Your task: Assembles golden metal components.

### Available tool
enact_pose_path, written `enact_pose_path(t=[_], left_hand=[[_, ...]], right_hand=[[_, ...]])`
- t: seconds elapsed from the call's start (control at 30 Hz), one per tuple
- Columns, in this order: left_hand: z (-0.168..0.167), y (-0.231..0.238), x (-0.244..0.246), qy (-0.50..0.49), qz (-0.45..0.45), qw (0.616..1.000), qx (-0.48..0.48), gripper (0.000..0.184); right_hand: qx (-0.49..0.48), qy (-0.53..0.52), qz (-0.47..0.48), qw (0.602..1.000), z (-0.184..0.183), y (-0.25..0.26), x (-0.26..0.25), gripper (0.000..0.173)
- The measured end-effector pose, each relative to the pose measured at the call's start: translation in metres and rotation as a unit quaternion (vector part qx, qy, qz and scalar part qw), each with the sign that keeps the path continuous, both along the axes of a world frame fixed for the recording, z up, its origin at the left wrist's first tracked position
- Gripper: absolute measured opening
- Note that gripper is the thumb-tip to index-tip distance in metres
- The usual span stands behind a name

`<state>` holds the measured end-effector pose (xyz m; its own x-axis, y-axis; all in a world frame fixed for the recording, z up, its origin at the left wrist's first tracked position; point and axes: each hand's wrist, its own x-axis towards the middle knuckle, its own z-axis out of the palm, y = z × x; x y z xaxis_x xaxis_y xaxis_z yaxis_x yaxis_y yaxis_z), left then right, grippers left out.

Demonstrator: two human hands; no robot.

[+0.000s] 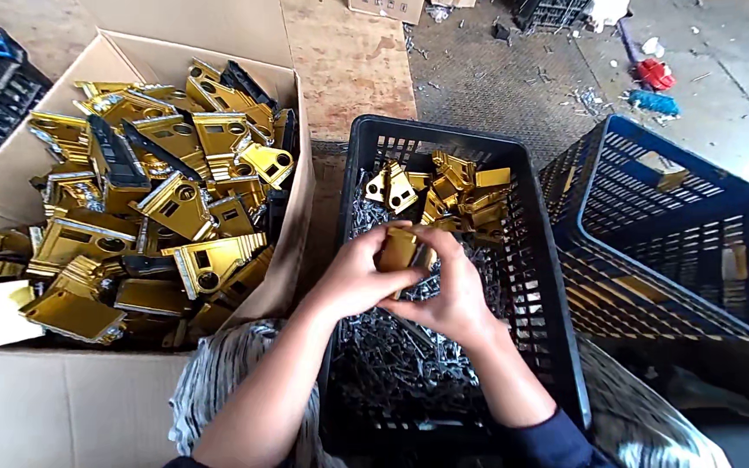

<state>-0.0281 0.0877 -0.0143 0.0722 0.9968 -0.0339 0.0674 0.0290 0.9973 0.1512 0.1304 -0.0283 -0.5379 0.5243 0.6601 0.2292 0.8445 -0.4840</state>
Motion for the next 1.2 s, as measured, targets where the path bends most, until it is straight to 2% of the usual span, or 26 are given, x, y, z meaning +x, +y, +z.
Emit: enact_pose_path(t=[0.07, 0.1, 0.17, 0.2, 0.27, 0.33, 0.37, 0.4, 0.47, 0.5, 0.53, 0.57, 0.6, 0.63, 0.67, 0.7, 0.73, 0.77, 0.83, 0.93, 0.97, 1.07, 1.1, 1.13, 1.2], left_hand=[[-0.004, 0.003, 0.002, -0.011, -0.011, 1.000, 0.009, 0.049], [-0.004, 0.003, 0.001, -0.015, -0.023, 1.000, 0.010, 0.048], [-0.004, 0.004, -0.001, -0.008, -0.044, 0.999, 0.009, 0.051], [-0.006, 0.004, 0.000, 0.000, -0.043, 0.999, 0.002, 0.048], [-0.010, 0.004, 0.004, -0.001, -0.033, 0.999, -0.014, 0.039], [-0.009, 0.005, 0.003, -0.043, -0.042, 0.998, -0.029, 0.031], [-0.005, 0.004, 0.000, -0.076, -0.062, 0.995, -0.031, 0.031], [-0.002, 0.003, -0.004, -0.117, -0.095, 0.988, -0.027, 0.042], [0.001, 0.003, -0.008, -0.163, -0.141, 0.976, -0.013, 0.076], [0.001, 0.005, -0.006, -0.152, -0.122, 0.981, -0.009, 0.082], [-0.003, 0.007, -0.004, -0.115, -0.083, 0.990, -0.002, 0.083], [-0.007, 0.010, -0.003, -0.072, -0.034, 0.997, -0.001, 0.083], [-0.012, 0.012, -0.002, -0.042, 0.017, 0.999, -0.007, 0.082], [-0.013, 0.013, -0.001, -0.023, 0.061, 0.998, -0.022, 0.080], [-0.011, 0.015, -0.001, -0.022, 0.092, 0.995, -0.039, 0.077], [-0.008, 0.015, -0.002, -0.038, 0.109, 0.992, -0.058, 0.073], [-0.005, 0.014, -0.003, -0.062, 0.119, 0.988, -0.074, 0.071], [-0.004, 0.014, -0.003, -0.077, 0.129, 0.985, -0.083, 0.068], [-0.003, 0.015, -0.003, -0.109, 0.156, 0.977, -0.097, 0.065], [-0.004, 0.018, -0.003, -0.186, 0.213, 0.950, -0.130, 0.066], [-0.005, 0.019, -0.004, -0.202, 0.225, 0.942, -0.141, 0.068], [-0.001, 0.021, -0.002, -0.218, 0.242, 0.931, -0.163, 0.069], [0.000, 0.021, -0.001, -0.221, 0.239, 0.931, -0.164, 0.068], [0.002, 0.020, 0.001, -0.221, 0.229, 0.934, -0.165, 0.067], [0.002, 0.017, 0.002, -0.235, 0.193, 0.938, -0.168, 0.068]], right_hand=[[-0.080, -0.016, 0.027, 0.996, 0.002, 0.004, 0.004, 0.086], [-0.144, -0.010, 0.038, 0.989, 0.003, 0.007, 0.007, 0.072], [-0.243, 0.034, 0.040, 0.969, 0.003, 0.012, 0.009, 0.028], [-0.264, 0.044, 0.031, 0.963, 0.002, 0.013, 0.009, 0.017], [-0.285, 0.056, 0.019, 0.957, -0.001, 0.015, 0.007, 0.009], [-0.339, 0.093, 0.019, 0.936, 0.002, 0.016, 0.005, 0.009], [-0.397, 0.136, 0.021, 0.907, 0.005, 0.015, 0.003, 0.011], [-0.472, 0.191, 0.021, 0.860, 0.008, 0.013, 0.000, 0.015], [-0.602, 0.292, 0.023, 0.743, 0.012, 0.012, -0.009, 0.025], [-0.634, 0.307, 0.027, 0.709, 0.011, 0.014, -0.013, 0.027], [-0.639, 0.285, 0.019, 0.714, 0.005, 0.017, -0.016, 0.029], [-0.613, 0.216, -0.009, 0.760, -0.007, 0.022, -0.018, 0.027], [-0.548, 0.087, -0.051, 0.830, -0.024, 0.029, -0.018, 0.021], [-0.459, -0.090, -0.088, 0.879, -0.043, 0.036, -0.016, 0.013], [-0.385, -0.272, -0.103, 0.876, -0.062, 0.042, -0.018, 0.015], [-0.332, -0.423, -0.093, 0.838, -0.083, 0.044, -0.022, 0.022], [-0.283, -0.507, -0.075, 0.811, -0.103, 0.041, -0.025, 0.026], [-0.238, -0.543, -0.058, 0.803, -0.116, 0.036, -0.024, 0.027], [-0.221, -0.559, -0.046, 0.798, -0.112, 0.030, -0.020, 0.026], [-0.324, -0.568, -0.052, 0.755, -0.054, 0.030, -0.011, 0.025], [-0.344, -0.531, -0.048, 0.773, -0.035, 0.031, 0.000, 0.024], [-0.301, -0.312, 0.013, 0.901, 0.007, 0.034, 0.038, 0.014], [-0.295, -0.228, 0.041, 0.927, 0.014, 0.035, 0.046, 0.012], [-0.316, -0.141, 0.073, 0.935, 0.019, 0.036, 0.050, 0.011], [-0.399, -0.001, 0.150, 0.905, 0.021, 0.036, 0.051, 0.013]])
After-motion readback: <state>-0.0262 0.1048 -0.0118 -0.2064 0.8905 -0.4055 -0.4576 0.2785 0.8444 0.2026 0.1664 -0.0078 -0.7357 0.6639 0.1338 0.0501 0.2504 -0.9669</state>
